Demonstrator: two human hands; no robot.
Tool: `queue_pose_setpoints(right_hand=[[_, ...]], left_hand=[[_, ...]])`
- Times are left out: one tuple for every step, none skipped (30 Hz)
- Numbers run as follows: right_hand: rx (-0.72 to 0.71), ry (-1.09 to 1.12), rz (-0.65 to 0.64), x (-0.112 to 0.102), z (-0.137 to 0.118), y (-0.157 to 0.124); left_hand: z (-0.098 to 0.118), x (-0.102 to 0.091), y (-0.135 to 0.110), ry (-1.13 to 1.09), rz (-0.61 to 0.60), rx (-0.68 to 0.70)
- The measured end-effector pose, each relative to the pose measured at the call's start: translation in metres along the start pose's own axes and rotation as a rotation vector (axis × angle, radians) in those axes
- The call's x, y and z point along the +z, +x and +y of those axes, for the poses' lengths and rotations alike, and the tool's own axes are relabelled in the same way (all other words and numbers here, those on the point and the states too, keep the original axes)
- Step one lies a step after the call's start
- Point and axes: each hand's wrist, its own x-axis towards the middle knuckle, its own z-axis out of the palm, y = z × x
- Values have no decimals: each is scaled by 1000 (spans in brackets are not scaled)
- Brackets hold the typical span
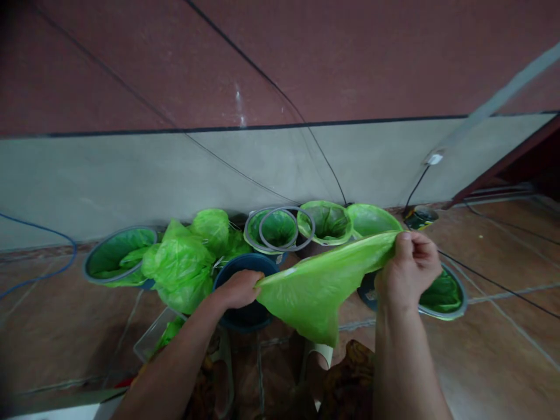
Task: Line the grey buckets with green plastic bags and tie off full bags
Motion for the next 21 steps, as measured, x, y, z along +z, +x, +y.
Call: queue_pose_setpoints(right_hand=[[-12, -8, 40, -3, 1, 4], [-18, -15, 78, -7, 2, 7], [-22, -26, 109, -10, 2, 9], [-30, -42, 136, -12, 1, 12], [-40, -58, 161, -14, 1, 14], [-47, -72, 187, -16, 1, 16], [-43, -79, 218, -17, 1, 18], [-27, -79, 252, -18, 1, 20], [1, -69, 282, -19, 2, 21], [40, -47, 305, -20, 3, 23], [84, -15, 319, -20, 4, 23], [127, 24, 321, -21, 4, 23], [168, 68, 311, -21, 5, 23], [200, 108, 299, -22, 7, 22], [223, 138, 293, -22, 8, 22], [239, 153, 294, -23, 9, 22], [248, 156, 304, -25, 11, 23], [253, 150, 321, -26, 13, 24], [259, 140, 344, -28, 16, 26], [269, 119, 363, -30, 19, 29], [285, 92, 369, -32, 22, 32]], left_hand=[[-1, 0, -1, 24, 1, -8], [-2, -1, -1, 41, 9, -19], [-3, -1, -1, 56, 28, -32], [-4, -2, -1, 71, 62, -46], [-5, -2, 0, 84, 113, -64], [-7, -2, 1, 94, 179, -83], [-9, -2, 2, 97, 260, -106], [-11, -2, 3, 92, 354, -131], [-13, -2, 5, 79, 457, -155], [-15, -2, 6, 62, 560, -176], [-18, -3, 7, 41, 655, -191], [-19, -4, 7, 18, 738, -200], [-21, -6, 7, -8, 806, -202], [-22, -8, 7, -41, 856, -198], [-23, -11, 6, -89, 890, -192], [-24, -13, 5, -161, 912, -181], [-24, -16, 5, -264, 920, -165], [-25, -18, 4, -395, 903, -149], [-24, -21, 3, -544, 855, -134], [-24, -23, 2, -695, 783, -122], [-23, -26, 0, -830, 701, -110]])
